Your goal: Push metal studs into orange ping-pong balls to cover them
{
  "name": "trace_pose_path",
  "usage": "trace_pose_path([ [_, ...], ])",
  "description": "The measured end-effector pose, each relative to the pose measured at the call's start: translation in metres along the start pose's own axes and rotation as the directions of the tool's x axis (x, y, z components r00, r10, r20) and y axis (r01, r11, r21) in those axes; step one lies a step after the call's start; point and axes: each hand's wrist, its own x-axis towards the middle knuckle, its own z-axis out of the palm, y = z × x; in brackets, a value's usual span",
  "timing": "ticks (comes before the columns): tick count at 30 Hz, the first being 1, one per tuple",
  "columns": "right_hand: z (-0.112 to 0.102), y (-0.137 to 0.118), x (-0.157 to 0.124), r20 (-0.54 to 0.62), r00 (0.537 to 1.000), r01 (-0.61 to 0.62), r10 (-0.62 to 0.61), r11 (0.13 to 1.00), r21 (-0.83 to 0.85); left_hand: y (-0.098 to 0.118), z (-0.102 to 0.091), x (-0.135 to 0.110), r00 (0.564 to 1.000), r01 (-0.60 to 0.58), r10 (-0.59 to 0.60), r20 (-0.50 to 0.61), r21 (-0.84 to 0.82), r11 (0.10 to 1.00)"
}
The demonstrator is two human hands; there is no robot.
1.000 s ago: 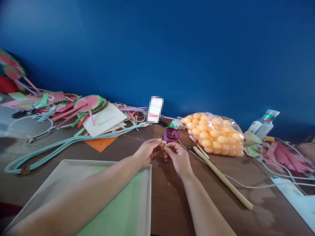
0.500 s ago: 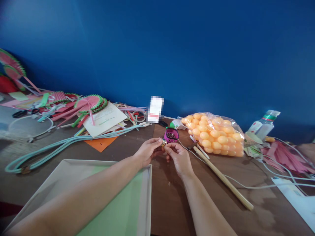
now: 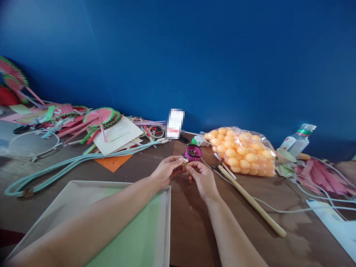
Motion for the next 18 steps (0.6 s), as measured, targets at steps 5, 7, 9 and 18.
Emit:
trace_pose_path([
  [5,-0.0004,0.0000,0.0004,0.007,1.000,0.006,-0.006,1.000,-0.008,-0.0005,-0.0006,0.0008,1.000,0.004,-0.004,0.011,-0.013,1.000],
  [7,-0.0002,-0.0001,0.0004,0.005,1.000,0.009,-0.009,1.000,-0.007,-0.0006,-0.0007,0.0010,1.000,0.006,-0.006,0.011,-0.013,1.000],
  [9,0.0002,-0.0003,0.0001,0.000,1.000,0.007,-0.007,1.000,0.001,-0.0008,-0.0009,0.0011,1.000,0.003,-0.003,0.013,-0.012,1.000],
  [18,-0.0014,0.0009,0.0005,0.021,1.000,0.002,-0.003,0.999,0.051,-0.0008,-0.0006,0.0009,1.000,-0.016,0.016,0.026,-0.013,1.000],
])
